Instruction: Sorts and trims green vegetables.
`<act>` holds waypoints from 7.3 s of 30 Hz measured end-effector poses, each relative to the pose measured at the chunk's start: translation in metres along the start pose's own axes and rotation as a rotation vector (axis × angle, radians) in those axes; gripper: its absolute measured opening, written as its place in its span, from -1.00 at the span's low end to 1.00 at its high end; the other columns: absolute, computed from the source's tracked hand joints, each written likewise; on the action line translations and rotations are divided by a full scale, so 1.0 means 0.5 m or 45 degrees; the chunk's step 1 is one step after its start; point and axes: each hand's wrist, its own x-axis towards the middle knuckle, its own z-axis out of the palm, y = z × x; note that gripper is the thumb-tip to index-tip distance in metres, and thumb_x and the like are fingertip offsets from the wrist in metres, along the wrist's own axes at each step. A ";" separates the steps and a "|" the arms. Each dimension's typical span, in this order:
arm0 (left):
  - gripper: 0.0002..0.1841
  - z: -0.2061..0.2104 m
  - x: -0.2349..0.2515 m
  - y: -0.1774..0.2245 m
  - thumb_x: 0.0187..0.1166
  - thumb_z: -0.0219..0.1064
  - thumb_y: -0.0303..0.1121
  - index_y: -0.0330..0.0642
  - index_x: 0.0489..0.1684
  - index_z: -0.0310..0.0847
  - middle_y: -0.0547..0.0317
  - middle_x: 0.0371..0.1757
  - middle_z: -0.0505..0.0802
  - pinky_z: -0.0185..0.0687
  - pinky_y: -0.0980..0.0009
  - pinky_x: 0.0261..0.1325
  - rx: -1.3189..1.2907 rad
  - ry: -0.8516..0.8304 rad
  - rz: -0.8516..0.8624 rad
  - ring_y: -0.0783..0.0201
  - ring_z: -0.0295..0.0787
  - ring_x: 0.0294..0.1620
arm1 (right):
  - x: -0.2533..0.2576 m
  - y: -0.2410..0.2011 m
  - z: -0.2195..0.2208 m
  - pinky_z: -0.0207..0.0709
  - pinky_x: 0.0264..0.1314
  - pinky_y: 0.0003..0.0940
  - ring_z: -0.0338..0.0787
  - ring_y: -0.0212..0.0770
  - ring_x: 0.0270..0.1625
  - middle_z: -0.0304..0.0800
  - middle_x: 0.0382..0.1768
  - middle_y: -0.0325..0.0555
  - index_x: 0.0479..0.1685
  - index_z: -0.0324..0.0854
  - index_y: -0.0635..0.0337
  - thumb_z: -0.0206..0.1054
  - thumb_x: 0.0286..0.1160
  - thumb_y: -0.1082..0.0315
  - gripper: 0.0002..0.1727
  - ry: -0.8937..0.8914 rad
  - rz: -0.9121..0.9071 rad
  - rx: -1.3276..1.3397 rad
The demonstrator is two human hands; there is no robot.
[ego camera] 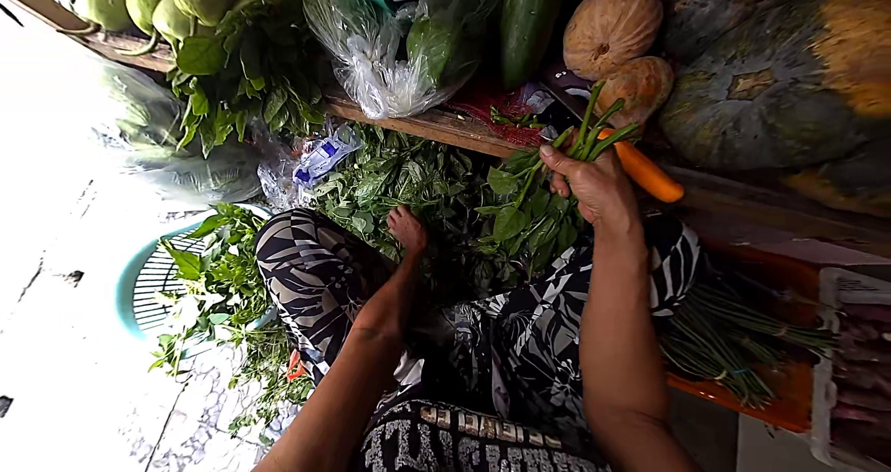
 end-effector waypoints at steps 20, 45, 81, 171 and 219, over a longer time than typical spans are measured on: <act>-0.68 -0.295 -0.048 0.112 0.72 0.31 -0.17 -0.12 0.30 0.59 0.09 0.02 0.78 0.68 0.29 -0.09 -1.008 -0.248 0.363 0.33 0.70 -0.20 | 0.040 0.055 0.200 0.54 -0.25 -0.32 0.63 -0.31 -0.35 0.79 -0.16 -0.06 0.05 0.75 0.23 0.50 0.51 0.38 -0.79 -0.409 -0.038 -0.354; -0.73 -0.392 -0.029 0.243 0.74 0.28 -0.23 -0.22 0.07 0.79 0.18 -0.16 0.90 0.62 0.22 0.14 -0.393 -0.579 1.001 0.38 0.79 -0.13 | 0.038 0.105 0.148 0.63 -0.09 -0.56 0.79 -0.49 -0.23 0.89 -0.28 -0.23 0.15 0.68 0.29 0.13 0.75 0.48 -0.77 -0.667 0.085 0.246; -0.71 -0.338 -0.068 0.257 0.63 0.29 -0.47 -0.41 0.21 0.71 -0.30 0.07 0.84 0.73 -0.09 0.14 -0.010 -0.132 1.411 -0.20 0.88 -0.02 | 0.048 0.071 0.125 0.38 -0.57 -0.65 0.42 -0.55 -0.66 0.75 -0.34 -0.24 0.02 0.69 0.26 0.55 0.34 0.55 -0.72 -0.410 0.175 -0.015; -0.05 -0.331 -0.078 0.311 0.46 0.58 -0.21 -0.38 0.71 -0.04 -0.32 0.51 0.59 0.50 0.01 0.54 -0.329 -0.837 1.073 -0.04 0.63 0.48 | 0.082 -0.016 0.154 0.70 -0.27 -0.40 0.62 -0.31 -0.49 0.48 -0.46 -0.22 -0.09 0.42 0.15 0.07 0.88 0.16 -0.75 0.170 0.272 0.920; -0.30 -0.355 -0.003 0.278 0.55 0.49 -0.04 -0.34 0.55 0.44 -0.24 0.28 0.78 0.59 -0.10 0.41 -0.421 -0.776 1.122 -0.06 0.77 0.26 | 0.072 -0.005 0.213 0.43 0.51 -0.25 0.64 -0.33 0.40 0.77 0.30 -0.13 0.30 0.68 0.20 -0.22 0.95 0.04 -0.42 -0.116 -0.161 0.266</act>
